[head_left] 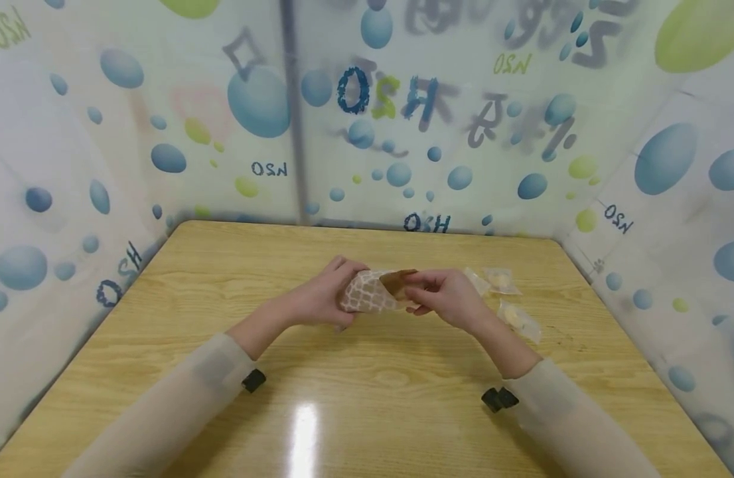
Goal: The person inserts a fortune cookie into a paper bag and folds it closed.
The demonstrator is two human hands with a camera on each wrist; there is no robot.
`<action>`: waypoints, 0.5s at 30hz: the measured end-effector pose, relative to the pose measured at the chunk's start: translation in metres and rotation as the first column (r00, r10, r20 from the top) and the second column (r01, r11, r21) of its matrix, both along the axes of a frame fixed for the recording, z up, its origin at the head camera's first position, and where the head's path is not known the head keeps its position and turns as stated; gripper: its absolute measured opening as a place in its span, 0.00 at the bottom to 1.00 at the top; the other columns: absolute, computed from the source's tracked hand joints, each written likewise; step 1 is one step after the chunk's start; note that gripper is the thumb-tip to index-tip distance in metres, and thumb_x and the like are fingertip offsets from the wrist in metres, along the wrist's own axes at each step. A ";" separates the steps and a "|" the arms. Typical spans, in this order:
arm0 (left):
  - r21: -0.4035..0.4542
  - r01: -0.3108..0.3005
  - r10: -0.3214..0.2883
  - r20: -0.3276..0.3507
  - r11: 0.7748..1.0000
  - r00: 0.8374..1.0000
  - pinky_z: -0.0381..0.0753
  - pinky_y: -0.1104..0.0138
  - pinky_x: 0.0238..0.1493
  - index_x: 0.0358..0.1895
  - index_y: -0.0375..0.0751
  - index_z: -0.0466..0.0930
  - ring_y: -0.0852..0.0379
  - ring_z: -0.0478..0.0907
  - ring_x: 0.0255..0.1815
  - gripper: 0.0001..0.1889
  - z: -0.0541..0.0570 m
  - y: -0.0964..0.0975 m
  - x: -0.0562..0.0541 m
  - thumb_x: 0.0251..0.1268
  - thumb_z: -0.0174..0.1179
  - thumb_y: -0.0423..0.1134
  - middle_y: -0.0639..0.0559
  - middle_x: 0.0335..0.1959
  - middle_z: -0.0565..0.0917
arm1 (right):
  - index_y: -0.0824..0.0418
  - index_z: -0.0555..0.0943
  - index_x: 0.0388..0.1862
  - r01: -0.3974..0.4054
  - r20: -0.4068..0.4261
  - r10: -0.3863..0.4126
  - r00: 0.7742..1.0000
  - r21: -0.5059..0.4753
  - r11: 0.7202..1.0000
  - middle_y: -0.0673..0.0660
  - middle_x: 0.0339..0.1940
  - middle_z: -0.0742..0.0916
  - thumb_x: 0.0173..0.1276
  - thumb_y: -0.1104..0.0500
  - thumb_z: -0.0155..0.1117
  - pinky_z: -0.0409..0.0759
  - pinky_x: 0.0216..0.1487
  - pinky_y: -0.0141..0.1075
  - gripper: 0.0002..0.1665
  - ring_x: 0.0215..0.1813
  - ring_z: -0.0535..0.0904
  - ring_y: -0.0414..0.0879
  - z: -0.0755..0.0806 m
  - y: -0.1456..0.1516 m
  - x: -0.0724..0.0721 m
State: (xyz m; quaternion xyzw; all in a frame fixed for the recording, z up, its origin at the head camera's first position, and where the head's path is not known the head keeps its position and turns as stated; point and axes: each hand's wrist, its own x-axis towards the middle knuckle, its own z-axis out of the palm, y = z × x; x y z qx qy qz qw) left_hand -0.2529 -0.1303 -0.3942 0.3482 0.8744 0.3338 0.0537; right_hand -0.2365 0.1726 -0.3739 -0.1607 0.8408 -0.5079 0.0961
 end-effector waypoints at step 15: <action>0.075 -0.007 0.003 0.053 0.997 0.999 0.86 0.50 0.62 0.82 0.43 0.65 0.45 0.72 0.67 0.48 -0.003 -0.009 0.002 0.59 0.82 0.36 0.40 0.72 0.71 | 0.64 0.87 0.68 -0.028 -0.027 0.028 0.999 -0.006 1.000 0.67 0.51 0.94 0.81 0.61 0.69 0.94 0.45 0.47 0.20 0.40 0.95 0.53 0.000 -0.002 0.003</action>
